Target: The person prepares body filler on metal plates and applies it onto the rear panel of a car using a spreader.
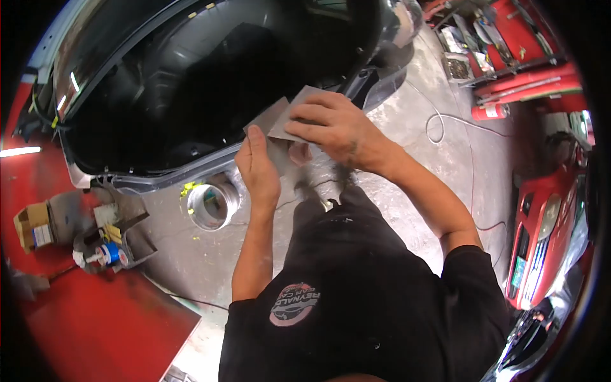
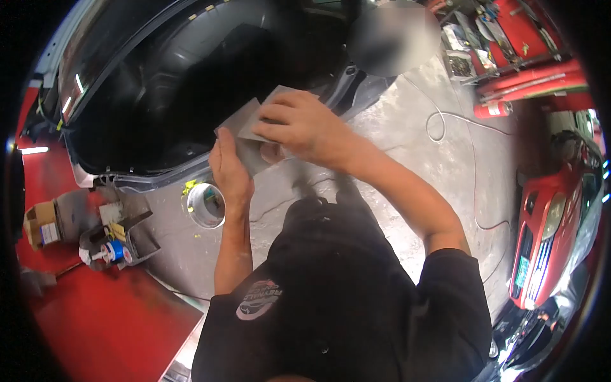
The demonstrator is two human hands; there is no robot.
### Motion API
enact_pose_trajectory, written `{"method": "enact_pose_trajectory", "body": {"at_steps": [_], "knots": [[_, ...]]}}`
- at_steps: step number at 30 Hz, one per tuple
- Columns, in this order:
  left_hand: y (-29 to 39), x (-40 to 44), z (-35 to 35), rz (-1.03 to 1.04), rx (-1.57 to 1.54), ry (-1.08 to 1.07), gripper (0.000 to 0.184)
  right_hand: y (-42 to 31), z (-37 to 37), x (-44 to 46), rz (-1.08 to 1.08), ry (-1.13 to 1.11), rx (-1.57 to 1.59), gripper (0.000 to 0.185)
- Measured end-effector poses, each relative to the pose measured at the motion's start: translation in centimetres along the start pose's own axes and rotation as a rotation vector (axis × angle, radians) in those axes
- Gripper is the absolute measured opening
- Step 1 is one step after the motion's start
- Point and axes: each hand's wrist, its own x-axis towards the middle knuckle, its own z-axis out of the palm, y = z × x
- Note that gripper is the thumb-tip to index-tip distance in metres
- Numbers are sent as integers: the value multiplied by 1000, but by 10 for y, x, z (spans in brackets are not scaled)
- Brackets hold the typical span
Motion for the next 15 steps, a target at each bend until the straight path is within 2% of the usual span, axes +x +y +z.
{"method": "enact_pose_trajectory", "body": {"at_steps": [5,13,15], "knots": [[13,7,30,60,-225,90,43,-25,-3,-22,36,-33,-54,40],[15,7,43,112,-196,93,43,-17,1,-93,170,-125,-55,46],[20,11,44,113,-218,70,44,-16,-8,-104,294,-6,206,50]]}}
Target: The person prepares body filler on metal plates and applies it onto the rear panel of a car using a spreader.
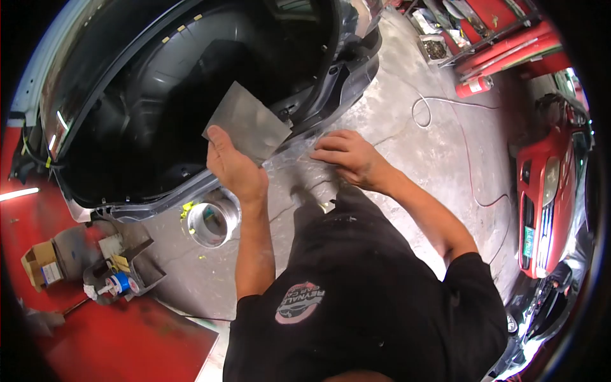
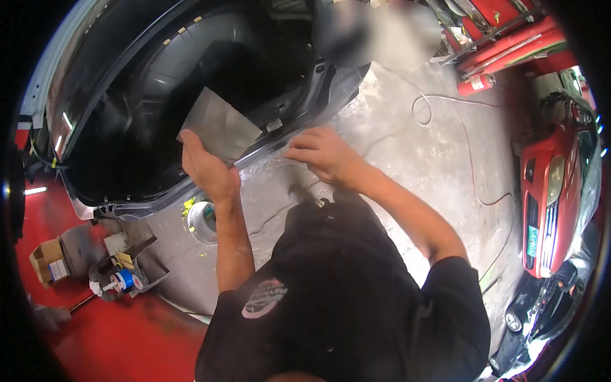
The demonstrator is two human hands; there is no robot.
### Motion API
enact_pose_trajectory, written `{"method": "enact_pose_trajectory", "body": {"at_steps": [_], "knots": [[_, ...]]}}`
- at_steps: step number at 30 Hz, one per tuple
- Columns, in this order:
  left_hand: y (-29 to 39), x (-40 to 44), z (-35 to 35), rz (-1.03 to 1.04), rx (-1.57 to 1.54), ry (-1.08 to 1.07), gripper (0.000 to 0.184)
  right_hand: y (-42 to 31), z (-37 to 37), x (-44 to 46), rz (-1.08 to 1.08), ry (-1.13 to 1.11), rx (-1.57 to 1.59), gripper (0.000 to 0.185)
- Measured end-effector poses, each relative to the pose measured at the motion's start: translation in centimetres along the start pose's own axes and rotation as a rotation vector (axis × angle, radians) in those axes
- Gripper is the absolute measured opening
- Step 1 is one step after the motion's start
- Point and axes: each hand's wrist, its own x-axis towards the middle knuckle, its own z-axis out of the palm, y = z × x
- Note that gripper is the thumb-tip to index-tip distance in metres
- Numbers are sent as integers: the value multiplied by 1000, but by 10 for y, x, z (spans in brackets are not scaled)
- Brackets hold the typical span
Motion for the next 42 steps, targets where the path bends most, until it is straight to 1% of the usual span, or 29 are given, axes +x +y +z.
{"method": "enact_pose_trajectory", "body": {"at_steps": [1,2,5,6,9,10,13,16,17,19,20,23,24,27,28,31,32,34,35,36,37,39,40,42], "knots": [[-2,5,-3,-13,-3,-29,43,-3,-8,1,48,43,139,52],[-6,6,-7,-32,1,-60,42,-14,-18,-1,156,137,302,56],[-39,0,-6,-438,-239,-47,39,-32,-36,12,-65,260,388,56],[-44,-12,-1,-587,-323,-41,36,-39,-40,16,-178,207,295,54],[-46,-34,11,-631,-459,-75,34,-19,-21,3,-200,168,30,51],[-47,-37,11,-652,-458,-87,37,-8,-23,-3,-164,155,5,51],[-46,-45,20,-487,-322,-28,37,17,-41,-17,-63,54,-106,53],[-14,-52,40,-231,-282,-161,38,43,-51,-37,49,6,-107,57],[-17,-52,44,-194,-209,-170,39,48,-62,-34,-11,85,-138,54],[-27,-54,57,-142,-42,-197,41,30,-94,-11,-108,261,-184,48],[-38,-59,69,-104,23,-157,40,30,-105,-3,-181,241,-264,40],[-52,-82,116,33,175,-78,40,34,-112,-3,-284,148,-325,30],[-57,-81,126,15,62,-33,41,40,-115,-13,-296,111,-319,27],[-62,-88,149,-27,54,11,45,58,-120,-51,-276,73,-227,41],[-67,-92,155,-44,88,36,45,68,-122,-61,-269,85,-216,41],[-74,-96,174,24,69,207,46,114,-125,-95,-217,-44,-171,44],[-73,-98,177,34,90,196,45,127,-128,-108,-181,-133,-80,47],[-70,-94,181,106,90,162,44,130,-147,-103,-176,51,132,48],[-79,-94,181,15,92,148,43,130,-154,-101,-178,136,249,49],[-92,-97,174,-88,107,137,42,124,-167,-93,-225,181,323,48],[-104,-100,170,-194,128,123,41,117,-175,-87,-280,185,308,48],[-124,-113,177,-422,-188,95,39,104,-181,-84,-377,190,269,48],[-130,-116,182,-544,-349,79,38,109,-173,-88,-373,164,198,48],[-124,-119,190,-534,-299,111,37,121,-163,-99,-256,192,174,51]]}}
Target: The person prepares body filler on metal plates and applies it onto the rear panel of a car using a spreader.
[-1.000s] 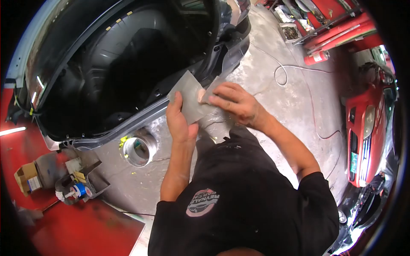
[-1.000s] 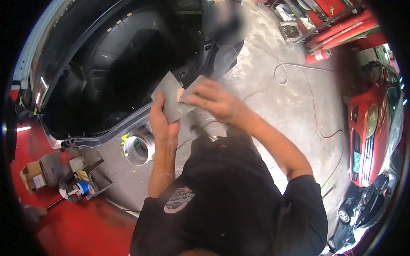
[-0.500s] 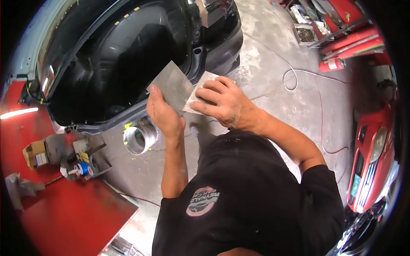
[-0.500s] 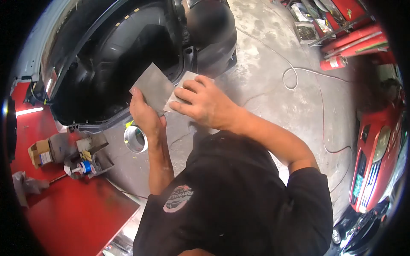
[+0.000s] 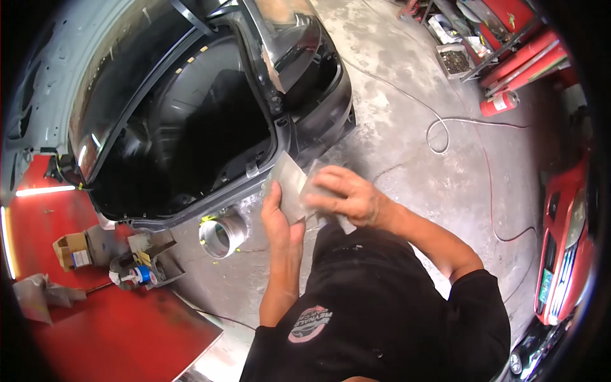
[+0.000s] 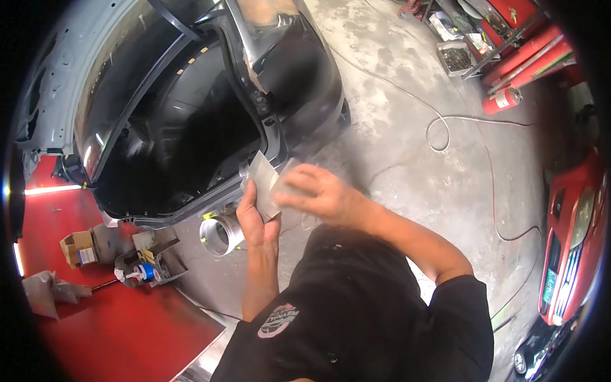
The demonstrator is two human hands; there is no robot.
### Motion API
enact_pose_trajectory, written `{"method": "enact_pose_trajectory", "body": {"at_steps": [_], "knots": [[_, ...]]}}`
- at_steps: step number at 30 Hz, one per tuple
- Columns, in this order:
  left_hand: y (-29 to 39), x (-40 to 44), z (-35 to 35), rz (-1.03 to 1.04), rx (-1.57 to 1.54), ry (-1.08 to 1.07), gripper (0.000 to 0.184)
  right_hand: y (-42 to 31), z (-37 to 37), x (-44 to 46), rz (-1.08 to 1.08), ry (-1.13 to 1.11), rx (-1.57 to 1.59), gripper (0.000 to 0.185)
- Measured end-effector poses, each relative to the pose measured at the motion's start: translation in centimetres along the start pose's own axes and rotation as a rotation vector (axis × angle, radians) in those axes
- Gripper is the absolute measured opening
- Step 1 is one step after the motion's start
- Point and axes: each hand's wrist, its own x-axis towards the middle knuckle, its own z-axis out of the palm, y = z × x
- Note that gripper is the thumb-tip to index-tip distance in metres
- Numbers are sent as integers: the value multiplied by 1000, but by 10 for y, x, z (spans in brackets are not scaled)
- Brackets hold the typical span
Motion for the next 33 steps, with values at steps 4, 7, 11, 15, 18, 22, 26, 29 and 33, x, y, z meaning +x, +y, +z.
{"method": "enact_pose_trajectory", "body": {"at_steps": [4,7,11,15,18,22,26,29,33], "knots": [[27,0,8,187,145,-156,35,26,4,-38,184,-127,-141,48],[49,5,8,349,348,-242,36,8,2,-19,238,-79,-247,49],[41,15,-20,424,644,-252,46,-39,14,40,161,-35,-487,45],[55,7,-11,490,507,-181,47,-52,61,27,153,-67,-522,42],[66,13,-27,514,467,-166,49,-50,72,4,216,-95,-479,43],[93,12,-22,538,394,-232,48,-57,64,-4,325,-32,-253,48],[75,20,-43,37,169,-246,39,-84,62,32,47,89,-192,45],[67,10,-43,-136,70,-217,36,-73,69,18,134,41,-337,45],[89,0,-30,136,197,-311,34,-50,53,-21,251,-199,-439,45]]}}
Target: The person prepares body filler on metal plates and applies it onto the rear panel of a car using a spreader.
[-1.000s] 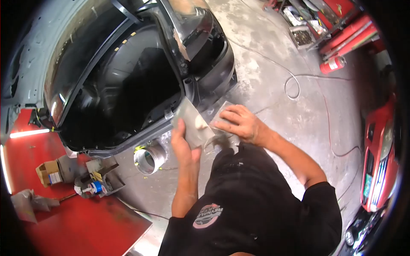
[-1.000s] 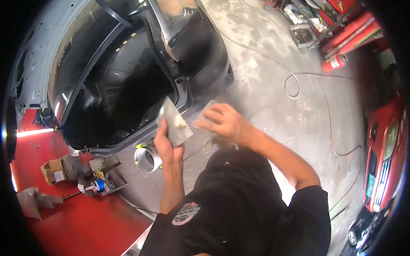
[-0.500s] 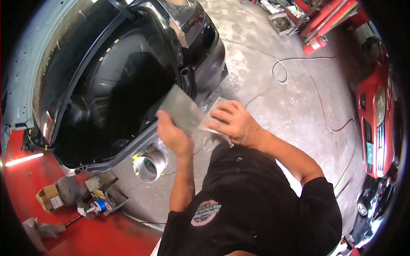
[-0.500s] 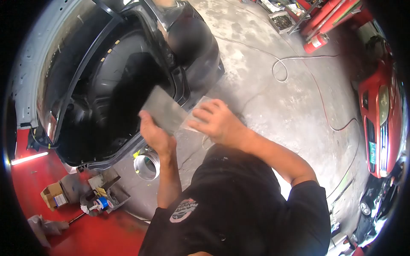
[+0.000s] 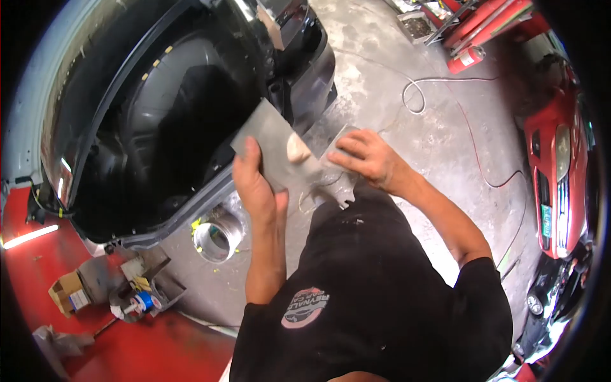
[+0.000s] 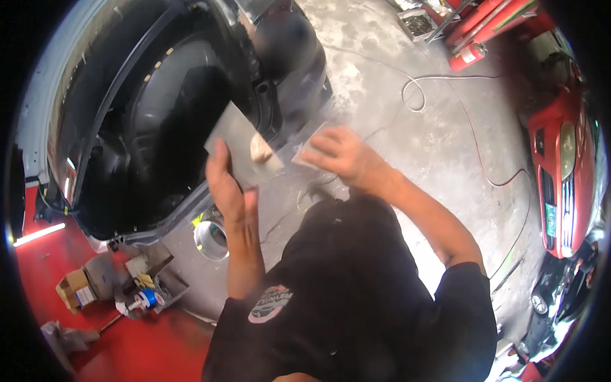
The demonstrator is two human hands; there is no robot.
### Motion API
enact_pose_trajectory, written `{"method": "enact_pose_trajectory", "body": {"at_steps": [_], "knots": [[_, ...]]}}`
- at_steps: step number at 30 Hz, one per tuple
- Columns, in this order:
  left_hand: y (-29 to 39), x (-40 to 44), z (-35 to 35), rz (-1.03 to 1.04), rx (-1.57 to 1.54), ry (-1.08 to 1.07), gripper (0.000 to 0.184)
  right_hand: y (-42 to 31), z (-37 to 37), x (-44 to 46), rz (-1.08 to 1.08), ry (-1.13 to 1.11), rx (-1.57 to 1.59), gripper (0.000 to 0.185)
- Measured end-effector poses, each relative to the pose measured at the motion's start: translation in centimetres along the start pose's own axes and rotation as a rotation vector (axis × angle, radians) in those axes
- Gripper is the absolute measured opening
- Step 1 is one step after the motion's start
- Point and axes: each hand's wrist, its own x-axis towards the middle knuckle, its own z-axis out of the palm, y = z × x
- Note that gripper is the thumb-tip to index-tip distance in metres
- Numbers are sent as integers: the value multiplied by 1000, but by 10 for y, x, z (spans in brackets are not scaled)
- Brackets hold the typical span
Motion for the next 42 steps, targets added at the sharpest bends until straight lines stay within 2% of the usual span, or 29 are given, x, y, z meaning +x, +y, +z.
{"method": "enact_pose_trajectory", "body": {"at_steps": [1,3,6,14,17,20,23,24,26,27,29,31,35,38,39,41,42], "knots": [[5,2,4,90,38,-31,34,1,-4,0,19,35,-34,45],[4,8,5,112,130,39,34,3,-24,8,63,122,-105,43],[-10,13,10,132,197,71,34,-11,-59,29,-85,116,-257,41],[-43,20,57,144,217,142,33,48,-76,34,-235,126,-153,34],[-58,24,77,144,193,153,31,72,-83,34,-251,70,-98,34],[-76,29,84,195,289,255,31,97,-86,25,-238,-82,-41,45],[-66,34,84,343,368,388,32,150,-57,-2,-144,-373,85,40],[-59,36,83,392,377,463,34,164,-47,-11,102,-339,486,43],[-48,40,78,453,400,469,36,192,-27,-19,603,-226,1266,49],[-50,40,75,402,402,491,36,195,-19,-19,656,-154,1506,51],[-58,37,55,292,418,533,37,184,-2,-19,748,14,1997,56],[-74,35,33,190,411,503,38,174,18,-13,721,154,2310,64],[-111,37,-12,26,385,506,37,170,38,15,474,316,2676,73],[-130,36,-44,-119,477,602,37,177,61,27,489,461,2550,79],[-139,31,-65,-106,482,605,36,178,65,32,453,500,2389,69],[-153,28,-86,-111,461,600,35,197,67,54,205,521,1394,63],[-156,24,-87,-148,444,598,34,195,59,64,146,542,1020,60]]}}
